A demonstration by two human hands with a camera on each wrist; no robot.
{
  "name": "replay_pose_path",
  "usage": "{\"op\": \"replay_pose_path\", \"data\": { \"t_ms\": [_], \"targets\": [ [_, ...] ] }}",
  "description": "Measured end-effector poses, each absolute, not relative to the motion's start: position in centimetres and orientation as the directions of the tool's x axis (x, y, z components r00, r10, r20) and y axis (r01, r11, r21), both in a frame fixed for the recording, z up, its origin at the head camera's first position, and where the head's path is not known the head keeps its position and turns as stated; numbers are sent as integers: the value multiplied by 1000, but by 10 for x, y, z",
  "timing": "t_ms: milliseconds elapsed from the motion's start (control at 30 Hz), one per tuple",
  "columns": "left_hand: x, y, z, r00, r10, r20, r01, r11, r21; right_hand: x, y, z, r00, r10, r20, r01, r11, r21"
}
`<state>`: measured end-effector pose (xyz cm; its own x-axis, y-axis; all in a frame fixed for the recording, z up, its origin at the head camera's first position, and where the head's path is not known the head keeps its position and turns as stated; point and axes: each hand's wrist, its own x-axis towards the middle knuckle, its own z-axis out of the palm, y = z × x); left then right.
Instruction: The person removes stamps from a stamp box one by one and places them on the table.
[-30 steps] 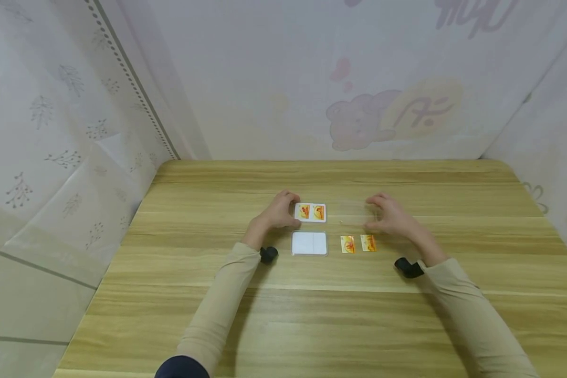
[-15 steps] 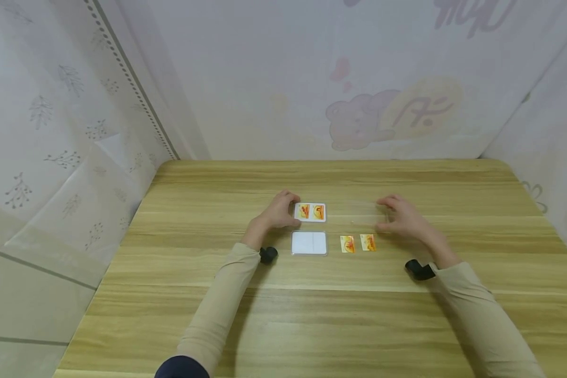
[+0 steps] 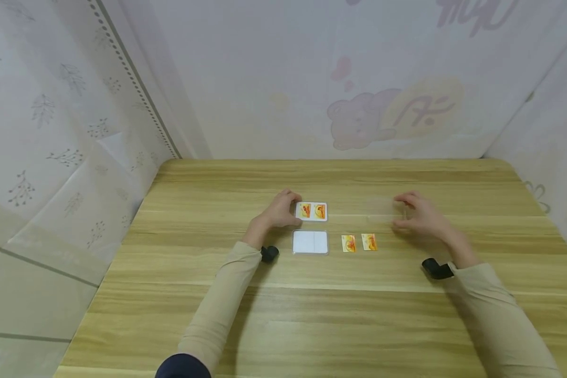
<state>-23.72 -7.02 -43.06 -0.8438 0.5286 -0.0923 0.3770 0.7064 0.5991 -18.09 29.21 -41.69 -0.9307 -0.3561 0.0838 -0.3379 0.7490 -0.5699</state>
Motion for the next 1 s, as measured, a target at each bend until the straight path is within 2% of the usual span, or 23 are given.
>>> {"op": "replay_pose_path", "data": {
  "t_ms": [300,567,1000],
  "targets": [
    [-239,-71,-432,-840,537,-85,389,703,596,-178,312,-417,-920,-374,121,-379,762,-525],
    [-238,-70,-432,-836,541,-87,390,698,600,-179,327,-424,-883,-429,191,-466,747,-475],
    [-238,-70,-432,-836,542,-90,395,707,586,-181,336,-425,-910,-406,81,-395,792,-466]
  ]
}}
